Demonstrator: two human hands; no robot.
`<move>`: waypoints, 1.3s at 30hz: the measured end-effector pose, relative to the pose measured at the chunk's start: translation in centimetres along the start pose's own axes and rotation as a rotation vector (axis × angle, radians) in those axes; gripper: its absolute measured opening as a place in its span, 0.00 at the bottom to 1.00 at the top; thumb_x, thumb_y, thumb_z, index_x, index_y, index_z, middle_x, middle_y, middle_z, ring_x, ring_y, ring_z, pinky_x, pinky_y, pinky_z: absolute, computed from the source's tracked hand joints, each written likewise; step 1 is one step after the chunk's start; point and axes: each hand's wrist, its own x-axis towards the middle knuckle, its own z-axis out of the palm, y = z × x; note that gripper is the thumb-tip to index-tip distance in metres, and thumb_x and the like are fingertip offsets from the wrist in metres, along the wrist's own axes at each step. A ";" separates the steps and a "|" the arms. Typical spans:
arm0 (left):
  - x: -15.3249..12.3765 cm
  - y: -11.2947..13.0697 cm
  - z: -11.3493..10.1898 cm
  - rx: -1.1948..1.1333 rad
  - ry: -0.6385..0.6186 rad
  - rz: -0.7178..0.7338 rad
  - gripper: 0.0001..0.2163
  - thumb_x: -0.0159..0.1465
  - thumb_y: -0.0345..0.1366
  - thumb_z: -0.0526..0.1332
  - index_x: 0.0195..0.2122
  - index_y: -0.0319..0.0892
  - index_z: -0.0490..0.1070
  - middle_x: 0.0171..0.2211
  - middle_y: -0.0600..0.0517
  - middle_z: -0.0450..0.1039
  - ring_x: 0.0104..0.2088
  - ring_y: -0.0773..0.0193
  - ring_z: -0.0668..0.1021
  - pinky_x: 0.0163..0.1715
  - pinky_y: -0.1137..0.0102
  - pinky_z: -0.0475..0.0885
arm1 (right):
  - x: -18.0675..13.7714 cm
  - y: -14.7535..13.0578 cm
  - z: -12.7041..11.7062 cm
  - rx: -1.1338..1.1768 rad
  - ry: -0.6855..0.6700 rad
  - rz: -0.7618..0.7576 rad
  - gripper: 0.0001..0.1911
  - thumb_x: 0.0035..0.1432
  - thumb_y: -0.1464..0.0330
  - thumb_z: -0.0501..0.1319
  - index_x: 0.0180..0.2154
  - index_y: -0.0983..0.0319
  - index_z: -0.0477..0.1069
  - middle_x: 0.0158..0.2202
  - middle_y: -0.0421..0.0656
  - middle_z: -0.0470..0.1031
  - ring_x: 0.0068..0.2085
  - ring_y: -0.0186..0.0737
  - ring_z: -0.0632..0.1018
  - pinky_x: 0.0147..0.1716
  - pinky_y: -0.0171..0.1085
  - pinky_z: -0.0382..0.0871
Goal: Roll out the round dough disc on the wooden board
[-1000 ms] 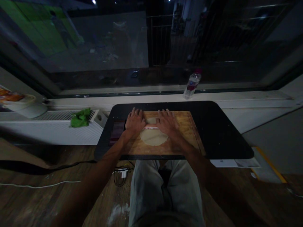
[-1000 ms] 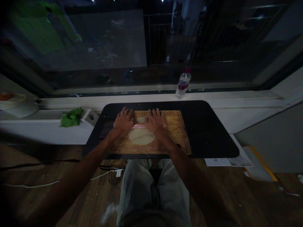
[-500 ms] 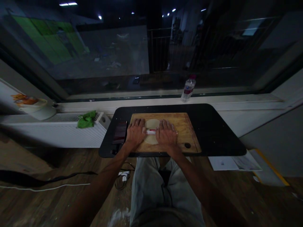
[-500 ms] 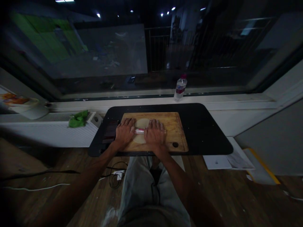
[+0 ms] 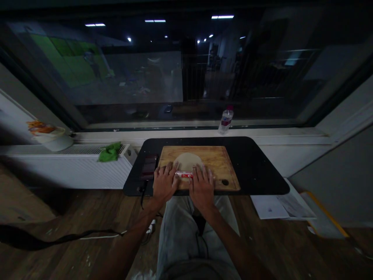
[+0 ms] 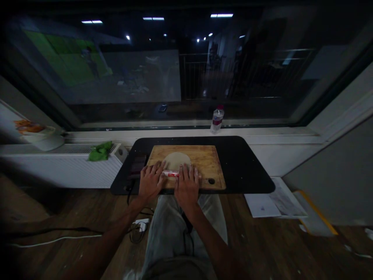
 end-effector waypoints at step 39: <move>9.5 0.7 0.9 -0.023 -0.136 0.071 0.25 0.83 0.47 0.47 0.74 0.50 0.70 0.71 0.42 0.74 0.70 0.42 0.73 0.68 0.44 0.69 | 12.0 2.8 2.1 -0.100 -0.226 0.126 0.26 0.80 0.59 0.52 0.68 0.61 0.77 0.71 0.56 0.75 0.76 0.63 0.65 0.75 0.67 0.50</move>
